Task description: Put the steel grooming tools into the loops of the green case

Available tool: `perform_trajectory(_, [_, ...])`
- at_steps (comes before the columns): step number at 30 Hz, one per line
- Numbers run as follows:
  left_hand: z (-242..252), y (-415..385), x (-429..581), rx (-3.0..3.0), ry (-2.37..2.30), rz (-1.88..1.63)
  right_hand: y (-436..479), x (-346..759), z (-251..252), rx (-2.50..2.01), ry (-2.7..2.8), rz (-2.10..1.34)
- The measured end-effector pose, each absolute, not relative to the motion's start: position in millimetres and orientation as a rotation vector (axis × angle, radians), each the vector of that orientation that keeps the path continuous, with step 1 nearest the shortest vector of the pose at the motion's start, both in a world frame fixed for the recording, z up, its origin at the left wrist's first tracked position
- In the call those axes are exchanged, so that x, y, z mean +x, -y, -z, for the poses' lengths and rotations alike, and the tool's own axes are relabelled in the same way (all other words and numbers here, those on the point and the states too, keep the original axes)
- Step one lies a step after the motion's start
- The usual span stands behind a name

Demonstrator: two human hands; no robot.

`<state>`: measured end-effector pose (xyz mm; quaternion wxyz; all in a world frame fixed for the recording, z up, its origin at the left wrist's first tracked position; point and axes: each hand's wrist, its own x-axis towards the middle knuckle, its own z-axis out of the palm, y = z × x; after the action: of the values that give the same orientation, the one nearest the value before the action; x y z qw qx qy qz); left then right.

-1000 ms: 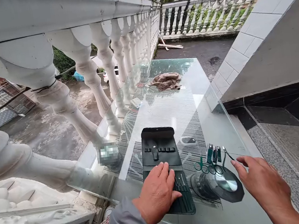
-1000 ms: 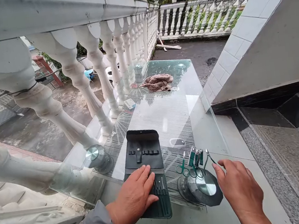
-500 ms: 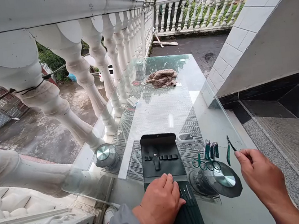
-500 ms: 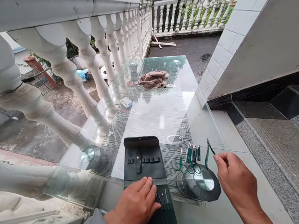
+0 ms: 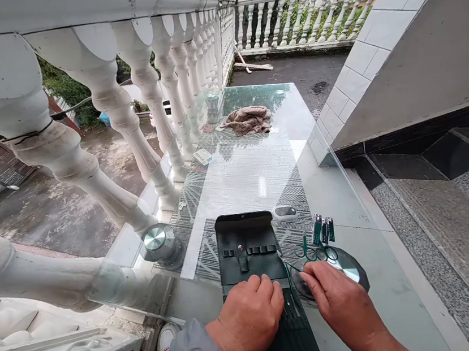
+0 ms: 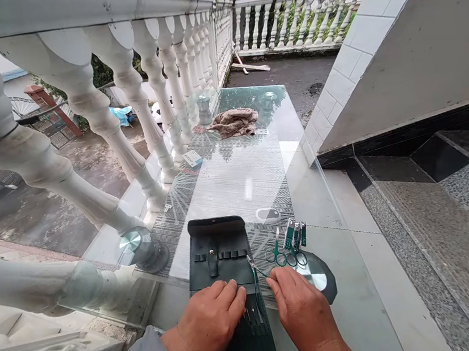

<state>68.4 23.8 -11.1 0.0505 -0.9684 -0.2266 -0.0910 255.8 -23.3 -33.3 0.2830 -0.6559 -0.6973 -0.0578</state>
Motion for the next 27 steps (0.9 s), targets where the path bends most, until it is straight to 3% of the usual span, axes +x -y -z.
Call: perform_trajectory(27, [20, -21, 68, -2.820, 0.593, 0.329, 11, 233, 41, -1.864, 1.768, 0.273])
